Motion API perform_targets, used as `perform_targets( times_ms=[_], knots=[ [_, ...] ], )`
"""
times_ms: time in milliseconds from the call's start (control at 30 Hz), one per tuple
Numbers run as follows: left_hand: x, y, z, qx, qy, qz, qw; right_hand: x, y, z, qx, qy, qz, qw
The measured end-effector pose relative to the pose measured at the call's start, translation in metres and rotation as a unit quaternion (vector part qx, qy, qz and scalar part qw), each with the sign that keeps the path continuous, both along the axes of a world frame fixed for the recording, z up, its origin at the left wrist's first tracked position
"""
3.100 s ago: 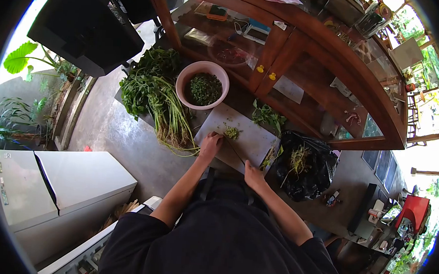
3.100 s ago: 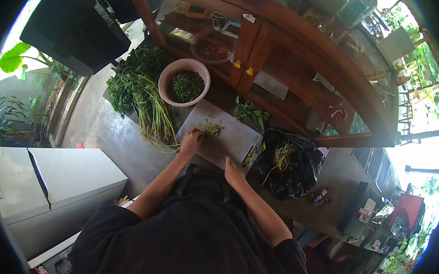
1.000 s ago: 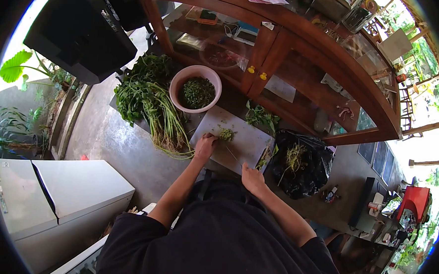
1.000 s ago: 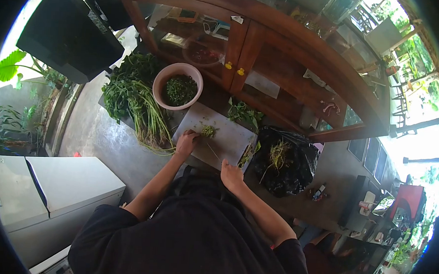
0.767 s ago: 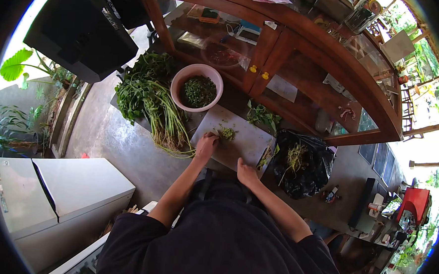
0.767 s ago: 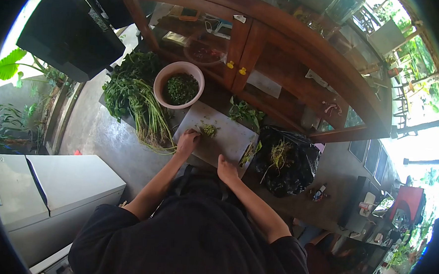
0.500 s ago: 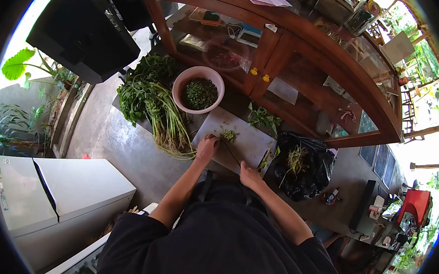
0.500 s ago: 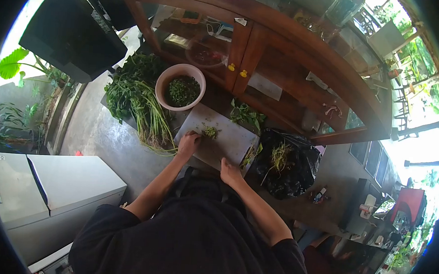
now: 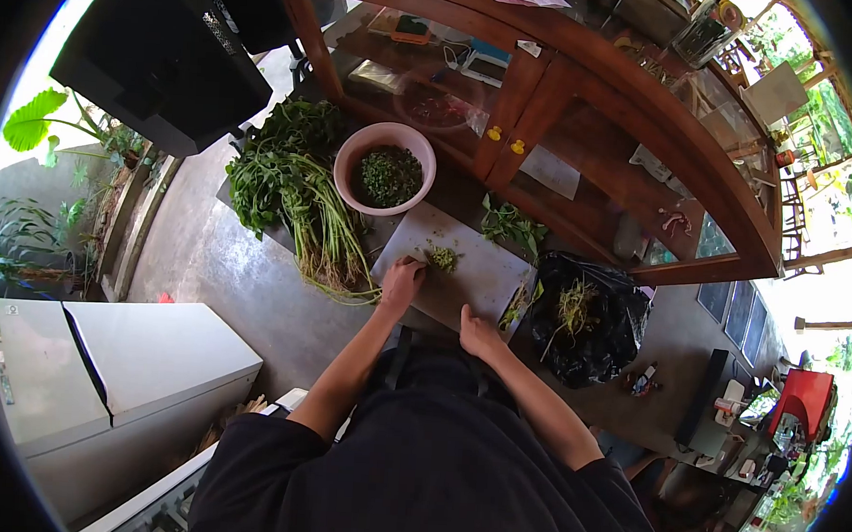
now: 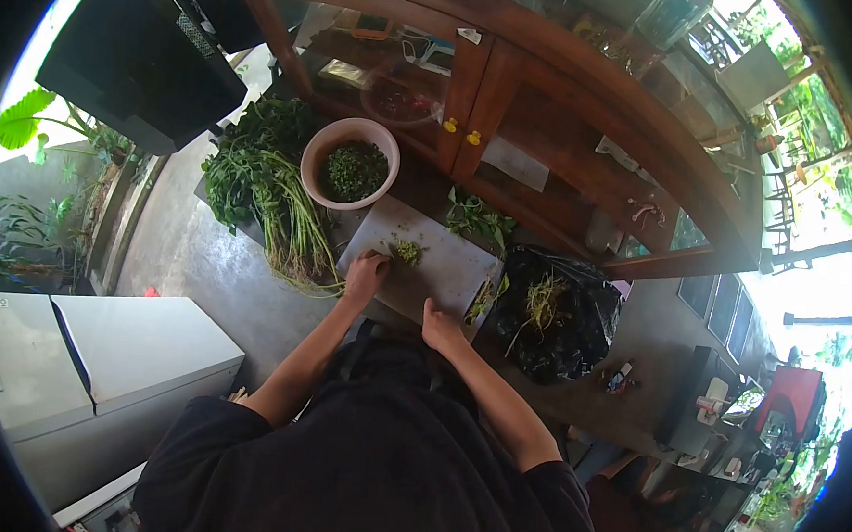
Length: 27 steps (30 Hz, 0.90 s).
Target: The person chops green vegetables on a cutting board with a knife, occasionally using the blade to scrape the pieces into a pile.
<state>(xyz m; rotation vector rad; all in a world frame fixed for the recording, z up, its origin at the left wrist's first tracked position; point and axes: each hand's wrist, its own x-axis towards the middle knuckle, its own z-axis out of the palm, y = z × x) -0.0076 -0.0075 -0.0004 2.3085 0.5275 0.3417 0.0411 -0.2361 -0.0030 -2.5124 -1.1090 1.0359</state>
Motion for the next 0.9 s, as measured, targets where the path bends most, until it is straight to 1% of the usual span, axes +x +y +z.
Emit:
perform_targets(
  times_ms=[67, 200, 267, 467, 600, 700, 900],
  knots=[
    [-0.001, 0.0, -0.002, 0.019, -0.021, 0.001, 1.0, 0.0, -0.007, 0.011, -0.043, -0.016, 0.024, 0.999],
    [0.001, 0.0, -0.007, 0.017, -0.003, 0.005, 1.0, -0.004, -0.032, 0.007, -0.051, -0.023, 0.025, 0.998],
    [0.001, 0.002, -0.006, 0.0, -0.013, -0.007, 1.0, -0.005, -0.036, 0.004, -0.006, -0.033, 0.006, 0.999],
    [-0.003, 0.002, -0.007, 0.007, -0.029, -0.013, 0.999, -0.003, -0.007, 0.036, -0.002, -0.044, -0.013, 0.999],
    [-0.004, 0.001, -0.003, 0.026, -0.035, -0.015, 0.999, 0.001, -0.002, 0.036, 0.009, -0.058, -0.008, 0.998],
    [-0.003, 0.001, -0.002, 0.027, -0.034, -0.031, 0.999, 0.002, -0.005, 0.041, -0.004, -0.057, -0.015, 0.998],
    [-0.003, 0.002, 0.001, 0.025, -0.029, -0.044, 0.998, -0.002, -0.016, 0.035, 0.031, -0.081, -0.026, 0.996]
  ],
)
